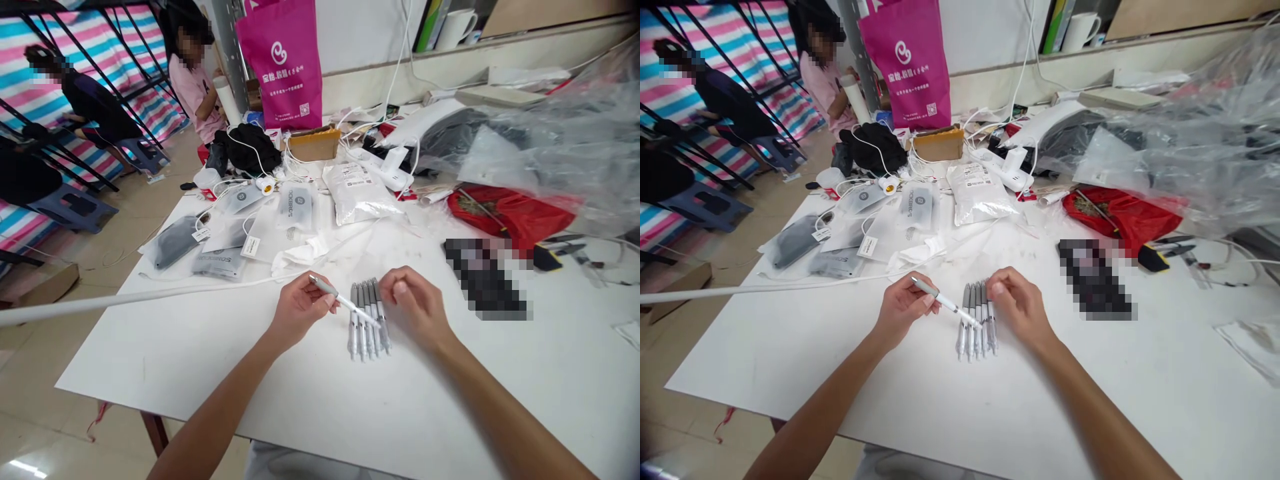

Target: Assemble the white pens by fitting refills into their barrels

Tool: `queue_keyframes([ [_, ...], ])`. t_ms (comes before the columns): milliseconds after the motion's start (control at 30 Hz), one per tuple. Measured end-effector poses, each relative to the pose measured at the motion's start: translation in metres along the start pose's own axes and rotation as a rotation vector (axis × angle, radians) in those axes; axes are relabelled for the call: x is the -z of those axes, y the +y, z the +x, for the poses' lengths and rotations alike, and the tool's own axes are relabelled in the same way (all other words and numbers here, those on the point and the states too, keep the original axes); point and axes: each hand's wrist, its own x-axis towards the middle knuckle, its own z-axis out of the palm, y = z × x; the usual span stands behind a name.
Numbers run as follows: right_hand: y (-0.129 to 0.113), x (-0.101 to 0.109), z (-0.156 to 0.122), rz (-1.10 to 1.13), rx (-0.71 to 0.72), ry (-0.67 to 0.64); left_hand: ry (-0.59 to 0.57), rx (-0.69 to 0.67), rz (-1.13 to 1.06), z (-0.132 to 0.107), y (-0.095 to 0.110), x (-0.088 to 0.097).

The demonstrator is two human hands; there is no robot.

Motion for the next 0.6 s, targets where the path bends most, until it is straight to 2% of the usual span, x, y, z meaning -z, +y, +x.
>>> queue_keyframes([
  [67, -0.008, -0.003, -0.003, -0.073, 0.087, -0.156, 0.013, -0.024, -0.005, 0.0, 0.0, -0.003],
  [133, -0.013, -0.007, -0.006, -0.161, 0.13, -0.233, 0.02, -0.024, 0.019, 0.0, -0.002, -0.004],
  [300, -0.01, -0.001, -0.002, -0.292, 0.193, -0.148, 0.153, -0.021, 0.028, 0.005, -0.008, 0.0],
  [400, -0.006, 0.007, 0.002, -0.345, 0.209, -0.1, 0.173, -0.053, 0.05, 0.007, -0.012, 0.004],
  [500, -0.003, 0.011, 0.003, -0.349, 0.247, -0.125, 0.187, -0.087, 0.118, 0.006, -0.016, 0.006],
  [600, -0.001, 0.009, 0.002, -0.349, 0.269, -0.195, 0.18, -0.077, 0.297, 0.003, -0.016, 0.007],
])
